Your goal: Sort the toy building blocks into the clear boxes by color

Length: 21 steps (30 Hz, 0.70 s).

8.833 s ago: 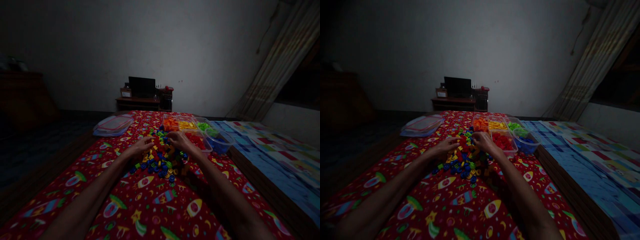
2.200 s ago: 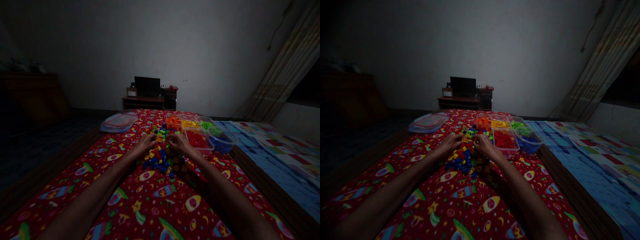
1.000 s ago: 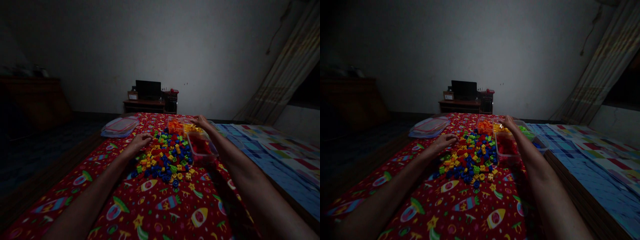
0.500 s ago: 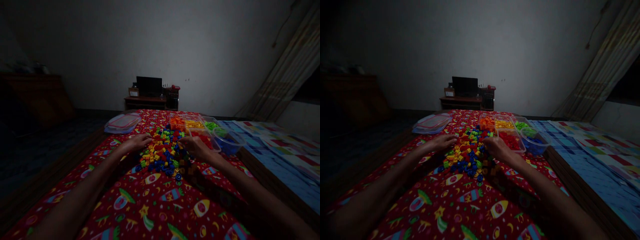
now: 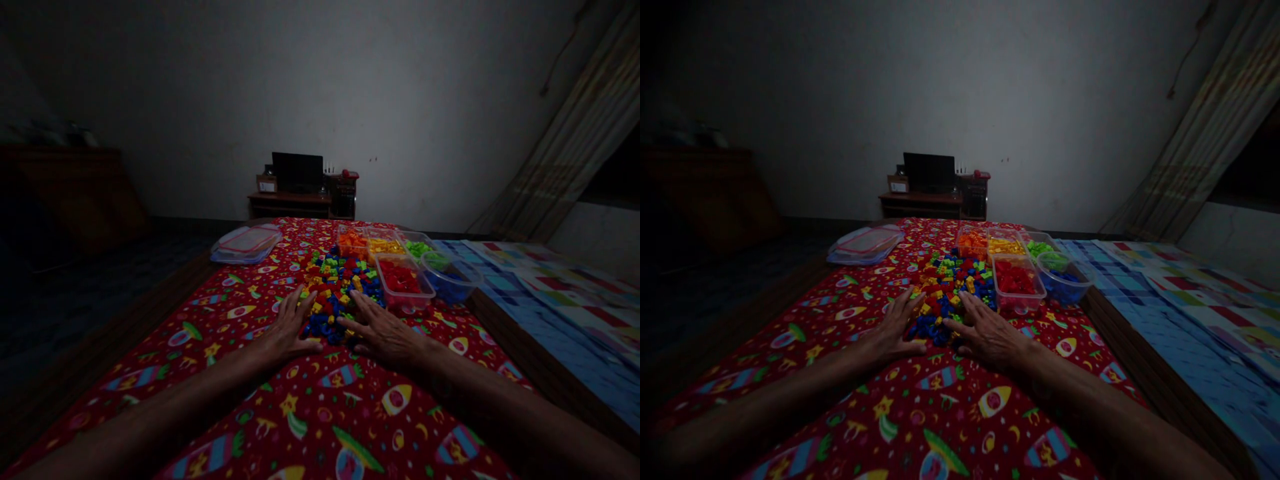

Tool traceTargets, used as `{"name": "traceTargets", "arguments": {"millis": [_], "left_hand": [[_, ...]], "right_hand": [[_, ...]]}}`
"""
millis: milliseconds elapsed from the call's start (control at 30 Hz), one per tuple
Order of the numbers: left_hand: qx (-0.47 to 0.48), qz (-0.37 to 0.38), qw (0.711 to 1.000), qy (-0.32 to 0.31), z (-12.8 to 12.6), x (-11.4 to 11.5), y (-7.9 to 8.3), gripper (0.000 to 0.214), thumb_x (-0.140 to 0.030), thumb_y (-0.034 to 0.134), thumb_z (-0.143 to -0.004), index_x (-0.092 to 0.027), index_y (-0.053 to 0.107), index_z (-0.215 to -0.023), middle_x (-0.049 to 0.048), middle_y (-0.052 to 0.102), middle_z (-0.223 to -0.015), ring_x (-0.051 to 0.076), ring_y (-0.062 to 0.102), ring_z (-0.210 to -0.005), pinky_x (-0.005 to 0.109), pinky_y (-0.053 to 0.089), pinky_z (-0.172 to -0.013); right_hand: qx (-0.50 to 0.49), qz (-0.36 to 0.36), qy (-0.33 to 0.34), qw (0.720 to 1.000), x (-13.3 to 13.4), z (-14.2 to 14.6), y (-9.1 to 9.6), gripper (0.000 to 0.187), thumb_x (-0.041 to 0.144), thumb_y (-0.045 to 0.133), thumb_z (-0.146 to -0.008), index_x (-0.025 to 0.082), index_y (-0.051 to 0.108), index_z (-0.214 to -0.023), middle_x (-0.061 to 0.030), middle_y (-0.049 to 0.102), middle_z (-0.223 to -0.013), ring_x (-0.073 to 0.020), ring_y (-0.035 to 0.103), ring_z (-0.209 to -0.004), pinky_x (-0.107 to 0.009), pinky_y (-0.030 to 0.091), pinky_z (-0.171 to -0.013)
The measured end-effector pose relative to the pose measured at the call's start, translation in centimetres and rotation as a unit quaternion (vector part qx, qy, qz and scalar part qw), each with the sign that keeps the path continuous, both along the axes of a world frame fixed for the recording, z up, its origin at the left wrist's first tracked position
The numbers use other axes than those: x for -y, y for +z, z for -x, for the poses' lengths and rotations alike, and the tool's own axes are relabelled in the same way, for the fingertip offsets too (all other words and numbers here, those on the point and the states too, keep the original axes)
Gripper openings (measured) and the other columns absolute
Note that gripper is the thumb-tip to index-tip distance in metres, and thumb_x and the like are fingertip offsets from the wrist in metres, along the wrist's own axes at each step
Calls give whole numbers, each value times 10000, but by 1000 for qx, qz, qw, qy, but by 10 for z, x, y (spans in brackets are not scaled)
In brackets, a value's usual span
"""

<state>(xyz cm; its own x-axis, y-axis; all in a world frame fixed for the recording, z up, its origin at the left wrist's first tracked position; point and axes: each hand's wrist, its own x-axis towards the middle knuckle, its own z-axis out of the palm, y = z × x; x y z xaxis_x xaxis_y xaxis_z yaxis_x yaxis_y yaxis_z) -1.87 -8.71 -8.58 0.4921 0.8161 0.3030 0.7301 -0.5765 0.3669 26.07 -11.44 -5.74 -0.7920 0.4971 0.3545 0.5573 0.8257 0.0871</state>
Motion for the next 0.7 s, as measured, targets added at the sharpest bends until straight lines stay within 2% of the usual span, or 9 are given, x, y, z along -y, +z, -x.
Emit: {"name": "traceTargets", "arguments": {"millis": [100,200,367,467,567,700], "left_hand": [[18,-39,999,0,-22,-8,1,949,-571,692,-646,-303,236,-1435,139,77,-1529,413,97,-1370,605,246,-1045],[35,-77,996,4,-31,-20,0,808,-521,697,-670,-294,366,-1372,123,183,-1497,378,184,-1343,570,264,-1055],[85,-82,992,50,-39,-44,3,607,-432,648,-741,-251,468,-1291,119,340,-1410,331,305,-1296,520,309,-1051],[127,-68,986,85,-49,-57,15,498,-390,597,-784,-195,518,-1235,136,424,-1347,305,367,-1263,481,323,-1051],[165,-69,980,90,-60,-67,34,429,-358,561,-808,-172,544,-1195,127,531,-1248,267,441,-1209,438,337,-1045],[210,-20,974,85,-63,-82,57,321,-341,493,-837,-190,617,-1092,89,636,-1125,234,563,-1064,392,416,-969]], "right_hand": [[4,-29,29,999,-20,12,2,570,342,546,-856,211,384,-1387,-190,119,-1523,-322,105,-1400,-540,280,-1068],[-1,-48,40,998,-38,18,1,519,321,532,-862,198,423,-1355,-193,243,-1487,-306,185,-1385,-560,278,-1057],[-60,-51,-8,997,-68,26,6,425,210,476,-875,178,475,-1299,-191,402,-1385,-273,339,-1307,-515,334,-1032],[-107,-30,-63,992,-89,28,15,357,190,470,-874,156,541,-1222,-191,483,-1297,-259,450,-1204,-461,395,-984],[-161,9,-108,981,-104,28,22,293,189,491,-865,132,598,-1131,-179,569,-1176,-239,531,-1096,-393,439,-916],[-257,59,-124,957,-103,24,33,280,131,509,-821,134,631,-1073,-118,651,-1036,-189,599,-943,-291,450,-817]]}}
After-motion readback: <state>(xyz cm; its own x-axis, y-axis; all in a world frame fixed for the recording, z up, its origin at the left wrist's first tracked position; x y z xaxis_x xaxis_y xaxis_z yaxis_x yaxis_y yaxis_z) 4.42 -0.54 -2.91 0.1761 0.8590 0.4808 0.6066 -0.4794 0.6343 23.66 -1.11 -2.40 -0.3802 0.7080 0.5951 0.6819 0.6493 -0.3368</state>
